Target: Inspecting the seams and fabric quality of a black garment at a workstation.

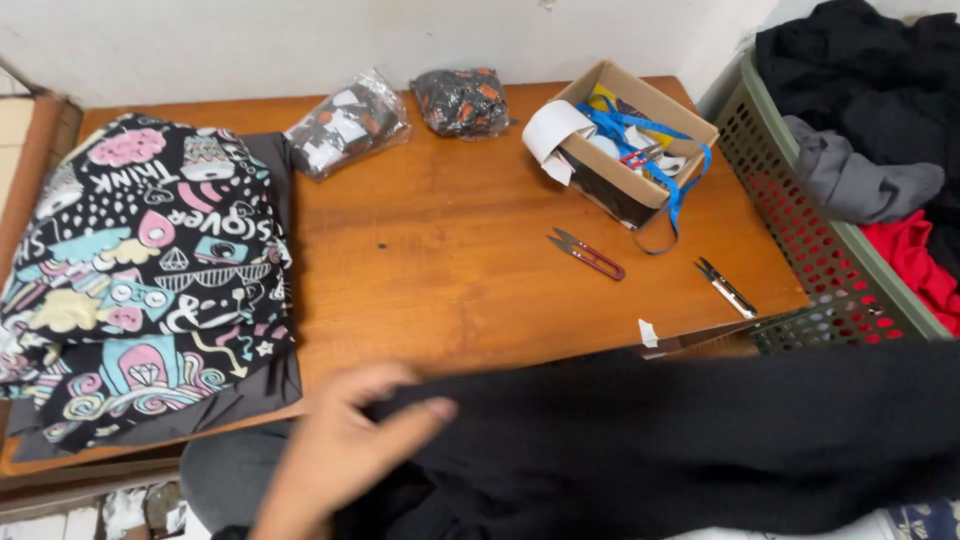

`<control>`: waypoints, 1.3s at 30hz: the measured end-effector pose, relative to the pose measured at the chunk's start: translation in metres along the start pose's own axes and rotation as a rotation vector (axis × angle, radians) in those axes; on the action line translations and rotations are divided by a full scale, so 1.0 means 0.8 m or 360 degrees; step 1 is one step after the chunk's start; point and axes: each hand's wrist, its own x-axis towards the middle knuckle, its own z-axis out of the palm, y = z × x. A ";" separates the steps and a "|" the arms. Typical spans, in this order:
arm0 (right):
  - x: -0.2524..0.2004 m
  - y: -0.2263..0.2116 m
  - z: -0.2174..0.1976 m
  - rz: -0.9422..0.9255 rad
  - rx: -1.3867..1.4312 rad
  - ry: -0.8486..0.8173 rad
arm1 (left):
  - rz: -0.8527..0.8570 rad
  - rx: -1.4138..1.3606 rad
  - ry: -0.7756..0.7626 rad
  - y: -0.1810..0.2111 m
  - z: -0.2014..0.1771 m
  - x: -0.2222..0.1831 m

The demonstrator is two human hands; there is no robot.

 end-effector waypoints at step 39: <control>-0.068 -0.261 0.387 -0.1313 -0.0318 -0.0651 | 0.0841 0.1250 0.0617 -0.092 0.034 0.010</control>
